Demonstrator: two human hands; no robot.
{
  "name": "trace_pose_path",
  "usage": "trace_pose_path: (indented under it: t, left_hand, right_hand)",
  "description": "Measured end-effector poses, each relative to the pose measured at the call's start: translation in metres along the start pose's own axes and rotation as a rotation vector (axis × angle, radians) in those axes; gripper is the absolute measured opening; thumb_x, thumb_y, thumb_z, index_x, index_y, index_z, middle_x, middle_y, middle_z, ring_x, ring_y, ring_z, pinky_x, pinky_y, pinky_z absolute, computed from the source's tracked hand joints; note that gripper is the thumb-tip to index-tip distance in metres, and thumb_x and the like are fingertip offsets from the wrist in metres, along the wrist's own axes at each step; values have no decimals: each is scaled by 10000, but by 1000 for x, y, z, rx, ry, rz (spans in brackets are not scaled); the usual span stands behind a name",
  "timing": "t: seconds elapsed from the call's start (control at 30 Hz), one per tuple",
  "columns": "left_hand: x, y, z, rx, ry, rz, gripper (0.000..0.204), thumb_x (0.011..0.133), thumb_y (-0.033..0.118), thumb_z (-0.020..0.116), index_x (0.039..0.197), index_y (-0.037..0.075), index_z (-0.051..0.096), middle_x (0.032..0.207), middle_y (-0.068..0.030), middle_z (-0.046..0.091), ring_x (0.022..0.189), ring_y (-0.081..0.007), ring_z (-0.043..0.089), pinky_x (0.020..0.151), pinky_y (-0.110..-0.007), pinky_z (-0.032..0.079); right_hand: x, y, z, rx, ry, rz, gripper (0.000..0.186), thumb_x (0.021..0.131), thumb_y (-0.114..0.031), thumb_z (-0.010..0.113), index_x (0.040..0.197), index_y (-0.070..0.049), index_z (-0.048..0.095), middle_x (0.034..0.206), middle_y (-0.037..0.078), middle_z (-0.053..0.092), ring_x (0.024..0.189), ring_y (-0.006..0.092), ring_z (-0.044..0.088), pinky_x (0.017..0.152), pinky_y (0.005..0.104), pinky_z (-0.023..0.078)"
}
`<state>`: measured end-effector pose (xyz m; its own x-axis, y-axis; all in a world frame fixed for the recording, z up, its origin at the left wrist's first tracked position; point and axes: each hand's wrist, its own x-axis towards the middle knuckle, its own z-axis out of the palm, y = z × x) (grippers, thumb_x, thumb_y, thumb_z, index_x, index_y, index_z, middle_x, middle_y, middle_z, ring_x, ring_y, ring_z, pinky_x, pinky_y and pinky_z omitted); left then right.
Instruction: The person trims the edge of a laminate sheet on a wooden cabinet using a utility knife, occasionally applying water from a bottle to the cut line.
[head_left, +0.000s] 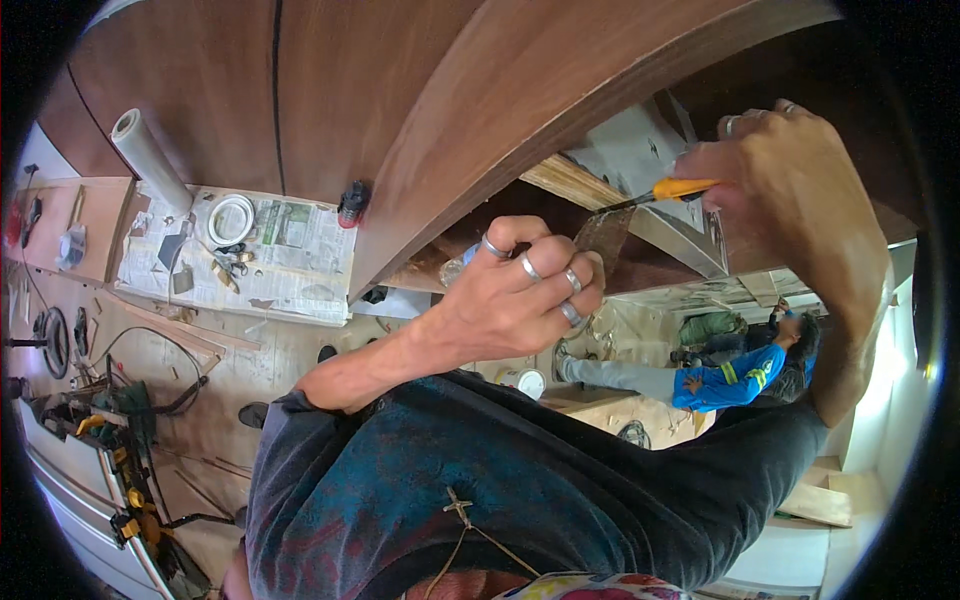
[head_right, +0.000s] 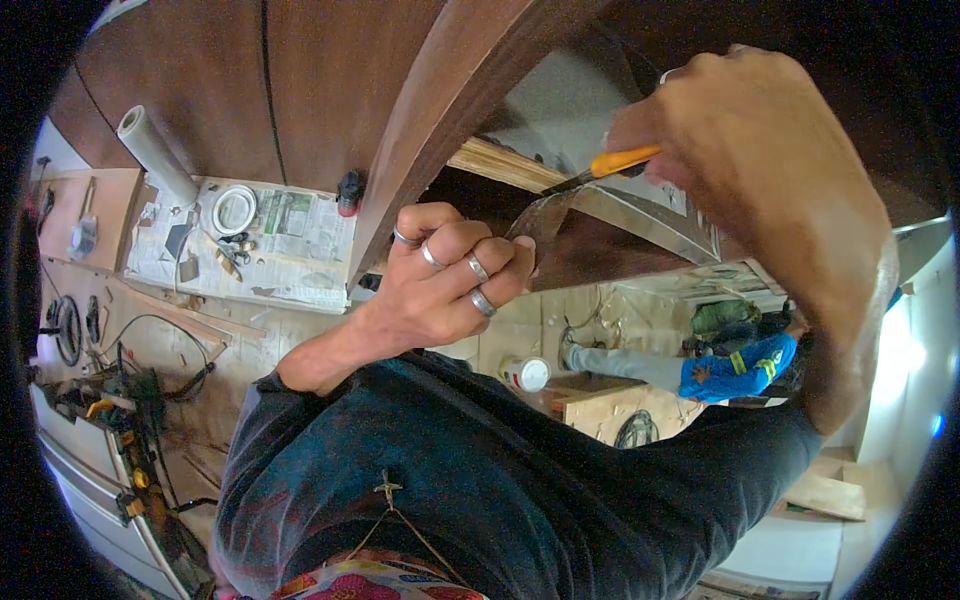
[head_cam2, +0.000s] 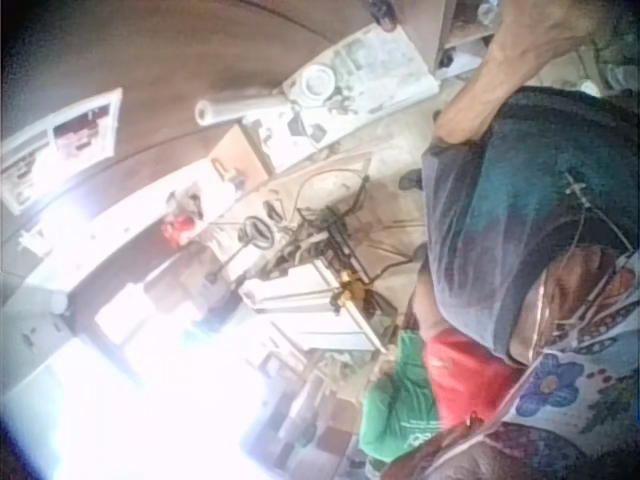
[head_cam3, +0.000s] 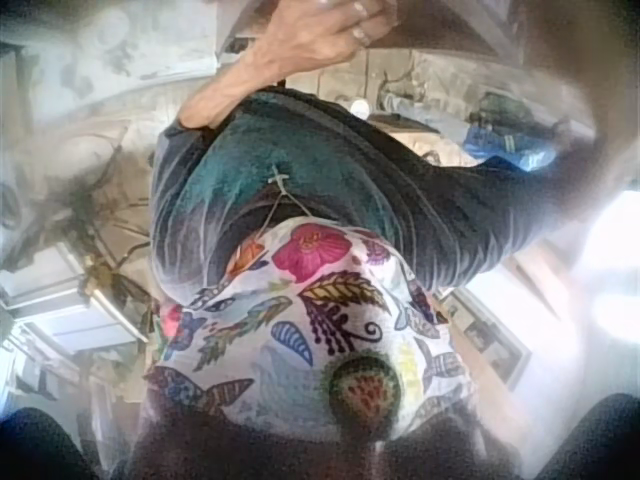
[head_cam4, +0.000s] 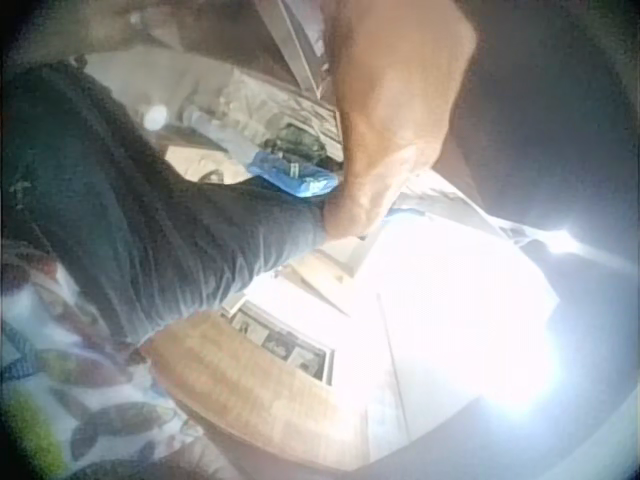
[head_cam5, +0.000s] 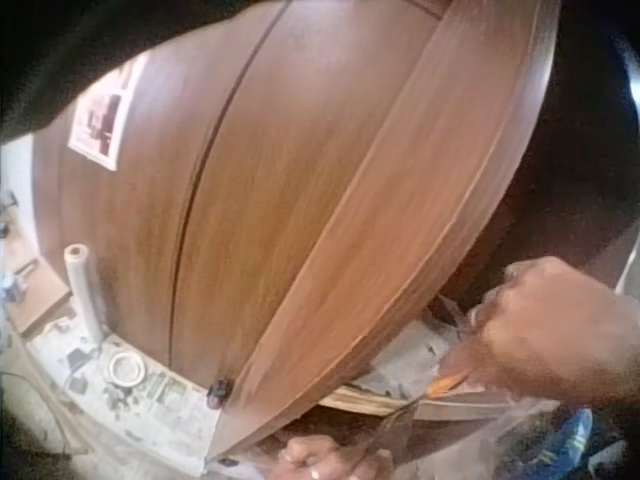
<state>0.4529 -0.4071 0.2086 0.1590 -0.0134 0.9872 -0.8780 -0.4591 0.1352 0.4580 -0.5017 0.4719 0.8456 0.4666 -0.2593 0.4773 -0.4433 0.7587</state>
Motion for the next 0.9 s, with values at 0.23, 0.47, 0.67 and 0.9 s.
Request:
trace_pose_path:
  t: [0.23,0.47,0.67,0.9]
  left_hand:
    - [-5,2,4,5,7,44,341,640,151,728,967,58,714,904,10,615,867,-168,569,748,-346,410]
    - [2,10,3,21,7,7,160,679,112,729,826,76,676,854,-4,600,857,-167,576,799,-335,447]
    - [0,10,1,52,9,-8,189,648,113,726,827,70,679,855,-6,600,856,-166,572,795,-332,444]
    - [-2,12,2,57,22,9,179,666,96,740,834,67,684,861,-10,600,862,-169,574,791,-333,443]
  right_hand:
    - [-26,45,1,25,55,33,313,782,-95,757,1093,-130,768,918,64,733,871,221,654,883,404,477]
    - [-8,30,0,57,126,-55,269,766,-162,772,1035,-146,775,885,52,694,864,210,625,813,388,448]
    - [14,-5,-4,-90,114,-134,266,738,-194,789,1004,-190,783,864,49,703,852,197,645,819,362,458]
    - [11,-10,-9,-93,-5,-51,237,758,-207,782,994,-200,788,852,48,719,846,195,661,844,359,469]
